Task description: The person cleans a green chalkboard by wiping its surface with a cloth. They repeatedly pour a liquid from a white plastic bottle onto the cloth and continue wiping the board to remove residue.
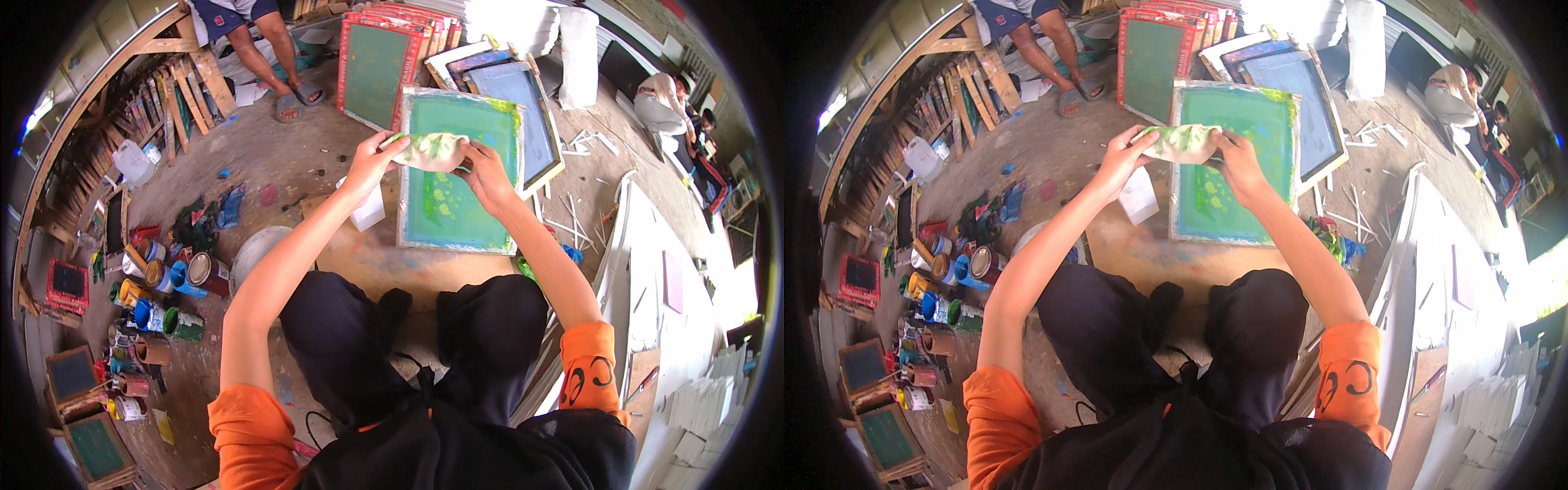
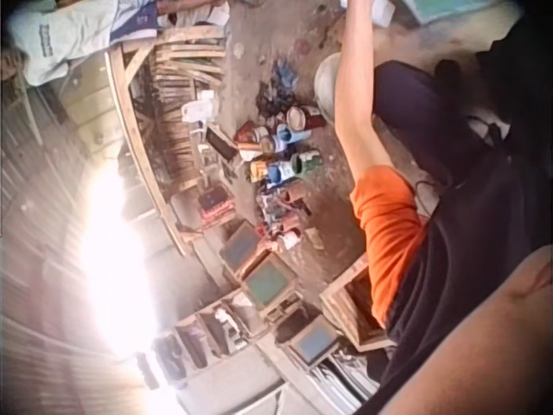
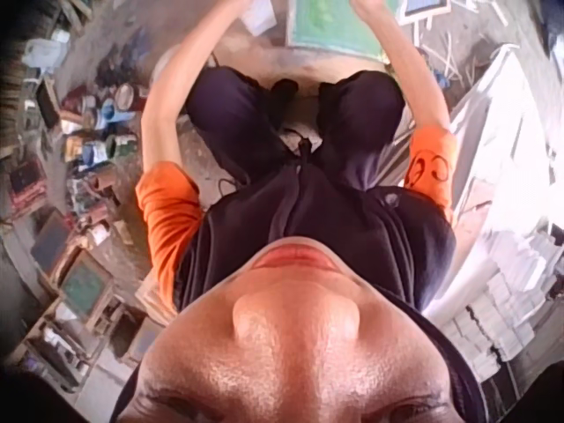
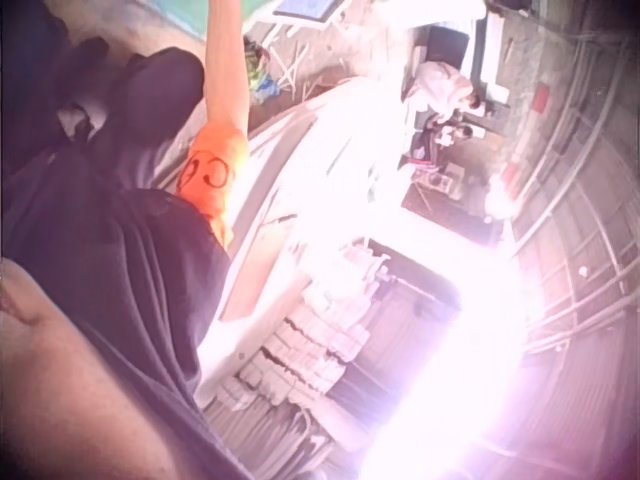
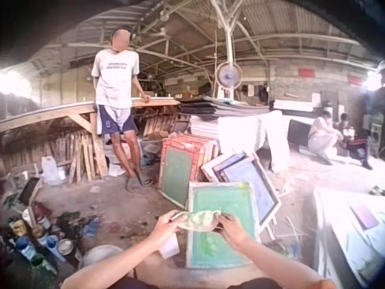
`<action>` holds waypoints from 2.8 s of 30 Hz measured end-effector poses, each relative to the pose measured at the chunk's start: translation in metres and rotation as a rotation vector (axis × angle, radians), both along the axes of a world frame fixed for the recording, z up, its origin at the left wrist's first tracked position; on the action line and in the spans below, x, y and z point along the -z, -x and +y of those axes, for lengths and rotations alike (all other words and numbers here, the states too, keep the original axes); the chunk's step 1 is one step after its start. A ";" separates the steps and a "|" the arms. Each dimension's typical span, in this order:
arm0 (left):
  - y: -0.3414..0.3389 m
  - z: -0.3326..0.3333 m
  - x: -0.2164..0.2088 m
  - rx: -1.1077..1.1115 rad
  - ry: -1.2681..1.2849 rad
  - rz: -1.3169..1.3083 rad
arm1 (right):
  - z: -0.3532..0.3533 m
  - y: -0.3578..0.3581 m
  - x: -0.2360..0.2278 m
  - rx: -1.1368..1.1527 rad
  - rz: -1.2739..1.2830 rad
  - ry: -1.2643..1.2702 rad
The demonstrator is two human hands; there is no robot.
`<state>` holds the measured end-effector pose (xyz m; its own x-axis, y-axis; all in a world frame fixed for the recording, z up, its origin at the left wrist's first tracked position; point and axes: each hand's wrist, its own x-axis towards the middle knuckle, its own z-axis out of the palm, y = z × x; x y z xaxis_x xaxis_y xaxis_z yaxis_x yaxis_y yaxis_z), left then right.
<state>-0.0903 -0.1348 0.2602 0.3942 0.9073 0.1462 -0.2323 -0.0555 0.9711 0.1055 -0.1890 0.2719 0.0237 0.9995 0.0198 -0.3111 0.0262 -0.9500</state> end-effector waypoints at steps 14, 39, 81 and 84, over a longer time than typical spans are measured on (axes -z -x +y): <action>0.083 0.064 0.198 -0.636 -0.390 0.584 | 0.122 0.067 0.149 0.114 0.028 0.365; -0.005 0.043 0.072 0.005 -1.200 1.352 | 0.038 0.002 0.153 0.415 0.415 0.343; 0.048 0.054 0.181 -0.454 -0.373 0.677 | 0.059 -0.003 0.184 0.207 0.522 0.413; 0.071 0.055 0.205 -0.544 -0.270 0.476 | 0.064 0.027 0.185 0.188 0.529 0.444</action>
<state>-0.1614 -0.0798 0.0554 -0.0216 0.9484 0.3164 0.3347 -0.2913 0.8962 0.0783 -0.1252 0.0872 0.0900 0.8885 -0.4500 -0.7611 -0.2301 -0.6065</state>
